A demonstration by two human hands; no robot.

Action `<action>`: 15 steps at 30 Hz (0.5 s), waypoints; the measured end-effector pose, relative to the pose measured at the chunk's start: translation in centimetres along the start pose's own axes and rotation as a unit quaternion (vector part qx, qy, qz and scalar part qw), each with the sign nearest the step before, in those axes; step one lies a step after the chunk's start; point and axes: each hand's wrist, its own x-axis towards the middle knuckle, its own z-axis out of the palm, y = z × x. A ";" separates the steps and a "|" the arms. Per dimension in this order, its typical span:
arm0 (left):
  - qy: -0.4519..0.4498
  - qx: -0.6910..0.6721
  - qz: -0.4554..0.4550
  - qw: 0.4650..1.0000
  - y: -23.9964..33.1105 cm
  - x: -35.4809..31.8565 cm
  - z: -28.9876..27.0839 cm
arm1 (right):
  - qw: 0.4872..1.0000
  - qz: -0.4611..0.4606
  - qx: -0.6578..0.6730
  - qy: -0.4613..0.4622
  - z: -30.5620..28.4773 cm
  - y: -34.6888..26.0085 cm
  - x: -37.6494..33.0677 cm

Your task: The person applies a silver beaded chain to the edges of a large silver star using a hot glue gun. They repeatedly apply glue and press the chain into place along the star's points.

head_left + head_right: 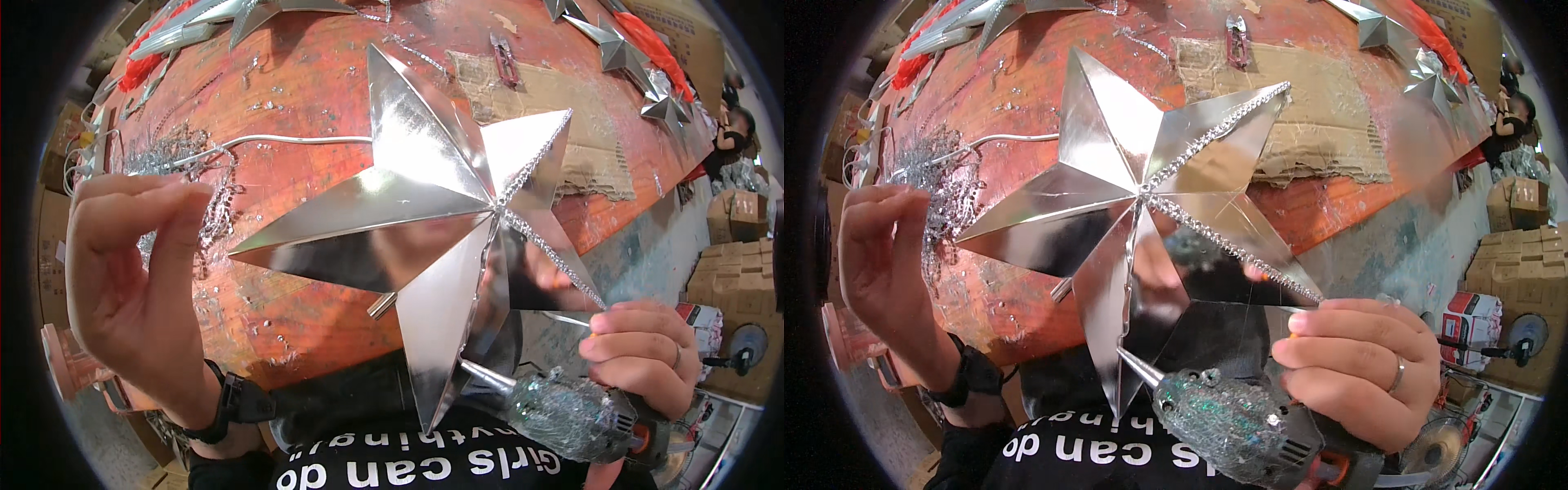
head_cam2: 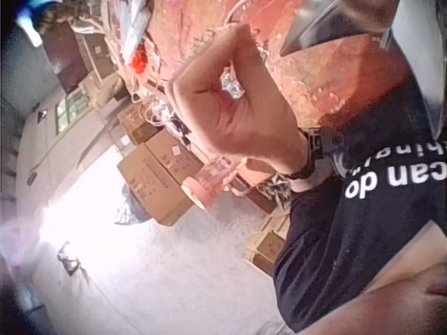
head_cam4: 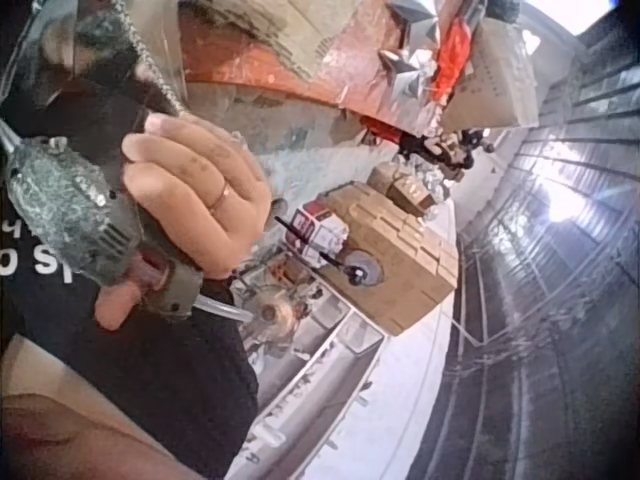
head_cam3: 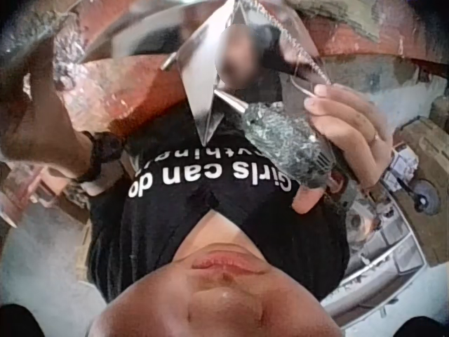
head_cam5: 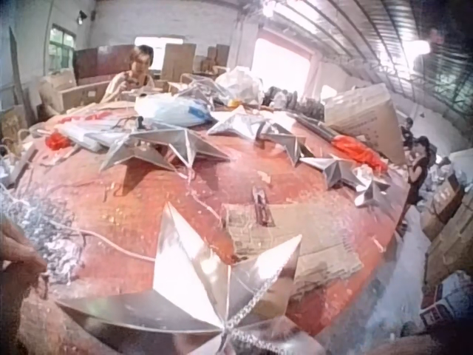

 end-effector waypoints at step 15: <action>0.011 -0.012 -0.066 0.998 -0.1 -0.5 0.0 | 0.998 0.015 0.045 -0.042 0.2 0.3 -0.9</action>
